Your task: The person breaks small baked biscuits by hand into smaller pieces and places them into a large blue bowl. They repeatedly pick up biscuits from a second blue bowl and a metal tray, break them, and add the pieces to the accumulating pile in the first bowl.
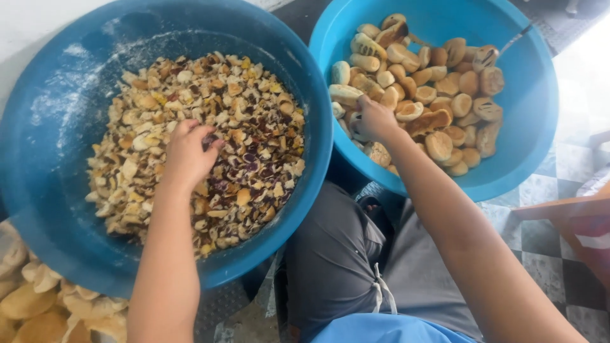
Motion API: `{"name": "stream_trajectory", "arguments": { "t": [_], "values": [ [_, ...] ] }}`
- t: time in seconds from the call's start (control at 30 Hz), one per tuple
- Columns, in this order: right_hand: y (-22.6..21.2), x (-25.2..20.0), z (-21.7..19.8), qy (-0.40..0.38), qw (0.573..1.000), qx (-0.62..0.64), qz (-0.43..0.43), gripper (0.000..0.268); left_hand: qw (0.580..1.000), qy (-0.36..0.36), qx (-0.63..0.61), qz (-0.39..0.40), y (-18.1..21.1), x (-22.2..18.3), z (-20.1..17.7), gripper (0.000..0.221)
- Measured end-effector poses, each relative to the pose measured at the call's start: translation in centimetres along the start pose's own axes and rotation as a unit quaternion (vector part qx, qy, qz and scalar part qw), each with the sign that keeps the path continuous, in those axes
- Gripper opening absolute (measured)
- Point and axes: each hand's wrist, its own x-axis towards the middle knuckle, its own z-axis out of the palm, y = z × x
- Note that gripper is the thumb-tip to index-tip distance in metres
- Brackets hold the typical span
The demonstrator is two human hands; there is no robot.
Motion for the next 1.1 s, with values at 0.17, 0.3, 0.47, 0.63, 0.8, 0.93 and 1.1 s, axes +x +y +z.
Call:
{"name": "stream_trajectory", "arguments": {
  "t": [0.17, 0.3, 0.47, 0.63, 0.8, 0.93, 1.1],
  "values": [
    [1.5, 1.5, 0.9, -0.027, 0.996, 0.056, 0.060, 0.081, 1.000, 0.016, 0.012, 0.012, -0.9, 0.4, 0.6, 0.037],
    [1.0, -0.7, 0.5, -0.042, 0.996, 0.067, 0.040, 0.084, 1.000, 0.012, -0.023, 0.004, -0.3, 0.4, 0.0, 0.034],
    [-2.1, -3.9, -4.3, 0.120, 0.984, 0.118, 0.057, 0.064, 0.999, -0.019, -0.027, -0.003, 3.0, -0.4, -4.0, 0.036],
    [-12.5, -12.0, -12.3, 0.315, 0.902, 0.290, -0.058, 0.054, 0.993, -0.097, -0.042, -0.048, 5.2, -0.4, -5.0, 0.042],
    [-15.7, -11.2, -9.0, 0.153, 0.910, 0.241, -0.301, 0.090, 0.994, -0.079, -0.038, -0.068, 5.2, -0.7, -5.1, 0.039],
    [-9.9, -10.4, -10.3, 0.162, 0.937, 0.200, -0.238, 0.050, 0.991, -0.101, -0.038, -0.085, 5.9, -0.8, -5.8, 0.037],
    [3.5, -7.6, -9.9, 0.062, 0.998, -0.015, 0.011, 0.059, 0.994, -0.094, -0.024, -0.050, 6.3, -0.6, -5.9, 0.041]
  ]
}}
